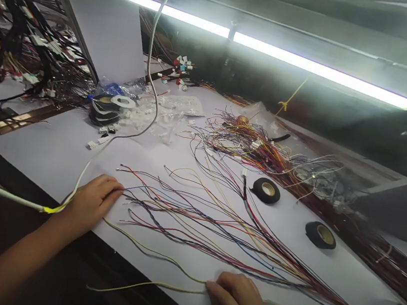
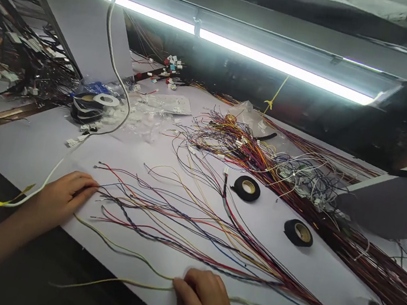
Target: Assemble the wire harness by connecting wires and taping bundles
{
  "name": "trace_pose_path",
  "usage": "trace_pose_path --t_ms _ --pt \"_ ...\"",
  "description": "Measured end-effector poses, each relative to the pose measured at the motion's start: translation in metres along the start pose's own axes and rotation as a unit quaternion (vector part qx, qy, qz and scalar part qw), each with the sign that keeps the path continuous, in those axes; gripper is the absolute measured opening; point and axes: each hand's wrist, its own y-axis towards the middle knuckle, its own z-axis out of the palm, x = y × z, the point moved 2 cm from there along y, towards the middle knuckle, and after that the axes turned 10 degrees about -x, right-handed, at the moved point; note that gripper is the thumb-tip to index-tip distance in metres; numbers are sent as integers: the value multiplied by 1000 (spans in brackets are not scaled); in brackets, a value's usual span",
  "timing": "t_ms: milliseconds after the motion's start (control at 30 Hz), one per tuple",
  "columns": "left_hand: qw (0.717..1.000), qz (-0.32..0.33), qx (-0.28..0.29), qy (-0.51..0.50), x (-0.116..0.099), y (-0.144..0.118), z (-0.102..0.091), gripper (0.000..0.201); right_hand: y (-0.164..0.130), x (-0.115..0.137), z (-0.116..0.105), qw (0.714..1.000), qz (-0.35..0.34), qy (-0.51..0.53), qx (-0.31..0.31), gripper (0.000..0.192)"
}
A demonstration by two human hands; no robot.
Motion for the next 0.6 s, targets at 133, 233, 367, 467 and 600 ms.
trace_pose_path --t_ms 133,233,367,467,600 --pt "1000 -17 -9 -2 0 0 0 36 9 0 -15 999 22 26 7 28" --pt "999 -39 -24 -10 -8 -4 -4 40 15 -10 -31 998 49 28 17 28" --pt "999 -4 -8 -47 -32 -3 -2 33 23 -29 -44 997 75 -13 12 22" --pt "995 75 24 -59 -48 7 9 29 29 -35 -45 997 62 -42 6 20" --pt "989 112 81 -46 -58 24 24 29 37 -39 -51 992 105 -70 0 19"
